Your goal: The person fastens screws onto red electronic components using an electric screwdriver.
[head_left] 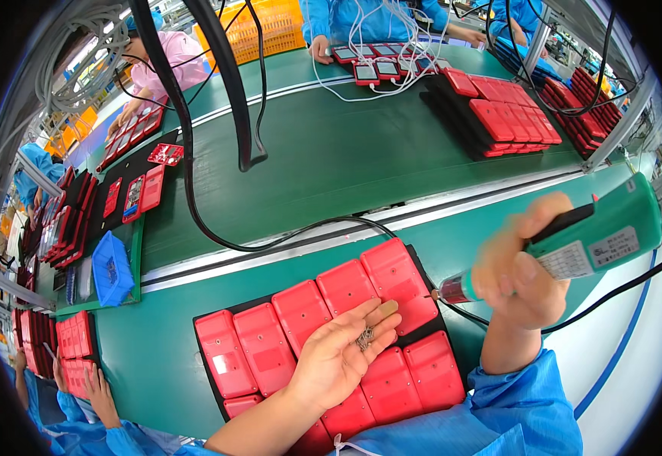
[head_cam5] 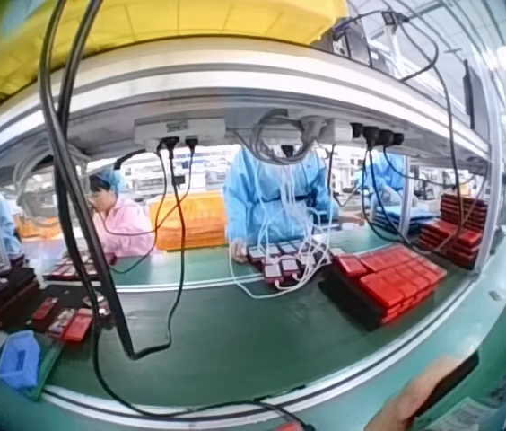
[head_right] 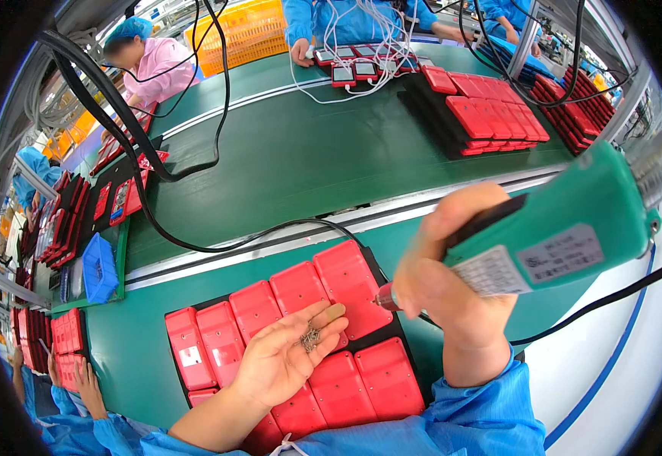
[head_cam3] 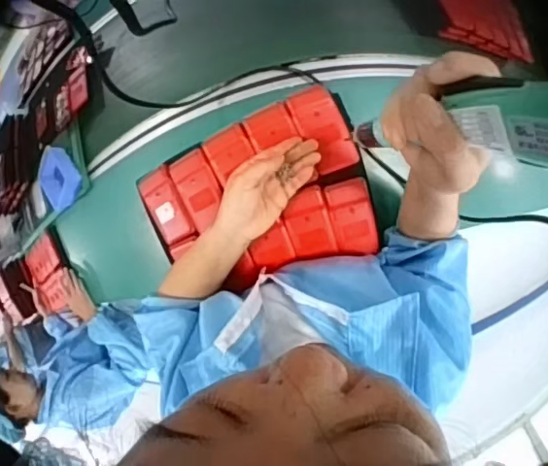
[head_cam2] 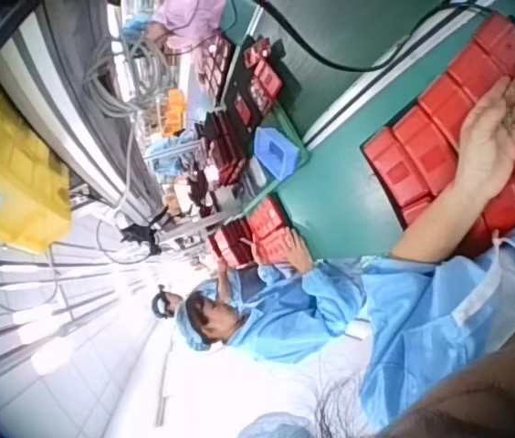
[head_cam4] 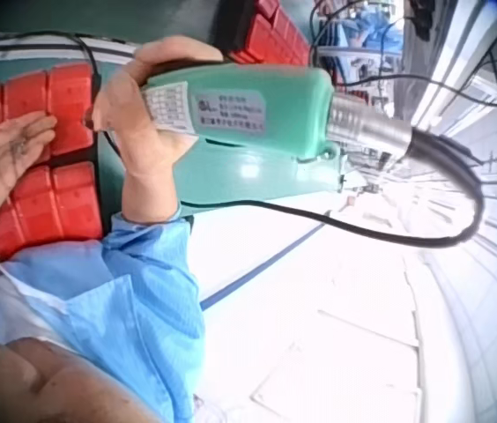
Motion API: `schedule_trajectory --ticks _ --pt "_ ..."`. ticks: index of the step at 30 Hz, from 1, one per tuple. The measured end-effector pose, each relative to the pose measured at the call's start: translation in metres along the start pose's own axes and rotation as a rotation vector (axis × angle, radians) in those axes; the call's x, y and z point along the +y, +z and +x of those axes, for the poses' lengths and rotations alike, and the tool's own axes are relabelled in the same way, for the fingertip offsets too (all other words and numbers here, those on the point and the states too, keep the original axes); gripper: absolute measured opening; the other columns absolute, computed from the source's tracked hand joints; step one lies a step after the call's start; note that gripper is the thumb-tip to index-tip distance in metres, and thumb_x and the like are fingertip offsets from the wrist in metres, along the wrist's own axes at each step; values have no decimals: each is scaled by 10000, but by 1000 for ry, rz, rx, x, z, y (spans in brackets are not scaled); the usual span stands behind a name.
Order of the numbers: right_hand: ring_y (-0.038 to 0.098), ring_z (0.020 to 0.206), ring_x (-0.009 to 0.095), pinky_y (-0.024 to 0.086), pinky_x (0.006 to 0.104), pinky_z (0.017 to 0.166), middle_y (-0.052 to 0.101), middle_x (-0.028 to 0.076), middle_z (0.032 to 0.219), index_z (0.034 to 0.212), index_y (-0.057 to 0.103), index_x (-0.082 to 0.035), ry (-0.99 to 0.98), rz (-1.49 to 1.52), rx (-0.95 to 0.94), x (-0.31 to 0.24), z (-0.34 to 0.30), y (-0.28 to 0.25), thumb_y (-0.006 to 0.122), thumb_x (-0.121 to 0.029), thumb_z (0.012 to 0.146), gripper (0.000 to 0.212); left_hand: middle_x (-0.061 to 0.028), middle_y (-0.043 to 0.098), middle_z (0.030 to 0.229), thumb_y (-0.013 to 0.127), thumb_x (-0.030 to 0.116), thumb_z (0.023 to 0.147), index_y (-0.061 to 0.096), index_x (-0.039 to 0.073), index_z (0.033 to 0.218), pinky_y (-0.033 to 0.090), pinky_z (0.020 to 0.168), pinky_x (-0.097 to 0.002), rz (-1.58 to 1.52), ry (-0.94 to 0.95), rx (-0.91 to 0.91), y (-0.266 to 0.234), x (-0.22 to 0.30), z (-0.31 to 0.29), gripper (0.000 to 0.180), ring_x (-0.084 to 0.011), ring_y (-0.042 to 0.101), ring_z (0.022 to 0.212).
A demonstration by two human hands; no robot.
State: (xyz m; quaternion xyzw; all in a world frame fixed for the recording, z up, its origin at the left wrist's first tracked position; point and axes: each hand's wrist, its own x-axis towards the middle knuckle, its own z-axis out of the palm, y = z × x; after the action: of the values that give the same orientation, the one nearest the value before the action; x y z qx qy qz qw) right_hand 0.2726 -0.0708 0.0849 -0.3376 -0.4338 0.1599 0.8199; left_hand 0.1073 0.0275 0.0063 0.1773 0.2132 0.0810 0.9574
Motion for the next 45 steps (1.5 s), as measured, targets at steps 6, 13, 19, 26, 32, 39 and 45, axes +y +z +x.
schedule_trajectory --ticks 6,13,19,26,32,39,45 --pt "473 411 125 420 233 413 487 83 546 869 422 20 104 -34 4 13 0 2 567 53 665 252 -191 451 1178 418 39 865 381 -74 1183 405 925 -325 71 -31 -13 -5 -1 -3 340 -257 483 1076" --pt "475 417 105 414 224 416 500 70 543 863 445 23 127 -113 -12 18 -3 2 589 33 668 243 -190 470 1159 419 97 882 421 -53 1152 404 927 -349 69 -6 18 -5 -4 -4 308 -258 494 1060" --pt "485 426 100 403 212 417 509 66 542 859 443 21 152 -178 -49 19 -5 2 598 14 675 241 -194 473 1156 416 103 884 427 -49 1146 405 925 -363 54 28 25 -5 -5 -7 303 -268 488 1067" --pt "472 430 96 400 220 412 484 52 546 821 401 1 146 -183 -37 31 -9 1 553 48 685 208 -184 540 1066 436 118 878 488 -14 1046 466 844 -357 43 42 104 -6 -5 -8 220 -277 547 985" --pt "480 466 92 384 217 424 484 42 571 795 421 -6 210 -215 -52 28 -5 -4 546 70 654 203 -174 560 1025 444 122 876 504 10 983 485 812 -345 43 66 95 0 -4 -6 166 -269 568 946" --pt "462 442 91 353 208 413 487 32 556 702 473 -2 255 -185 -16 26 -3 -2 585 60 616 154 -138 578 971 485 129 862 536 19 929 485 651 -248 125 79 31 -6 -10 -7 139 -190 591 795" --pt "449 401 131 387 240 387 479 70 551 835 421 -25 -9 42 -53 -2 -5 -1 571 -36 720 189 -88 578 876 492 119 857 561 27 942 456 626 -209 56 19 57 1 -10 -7 143 -136 542 737"
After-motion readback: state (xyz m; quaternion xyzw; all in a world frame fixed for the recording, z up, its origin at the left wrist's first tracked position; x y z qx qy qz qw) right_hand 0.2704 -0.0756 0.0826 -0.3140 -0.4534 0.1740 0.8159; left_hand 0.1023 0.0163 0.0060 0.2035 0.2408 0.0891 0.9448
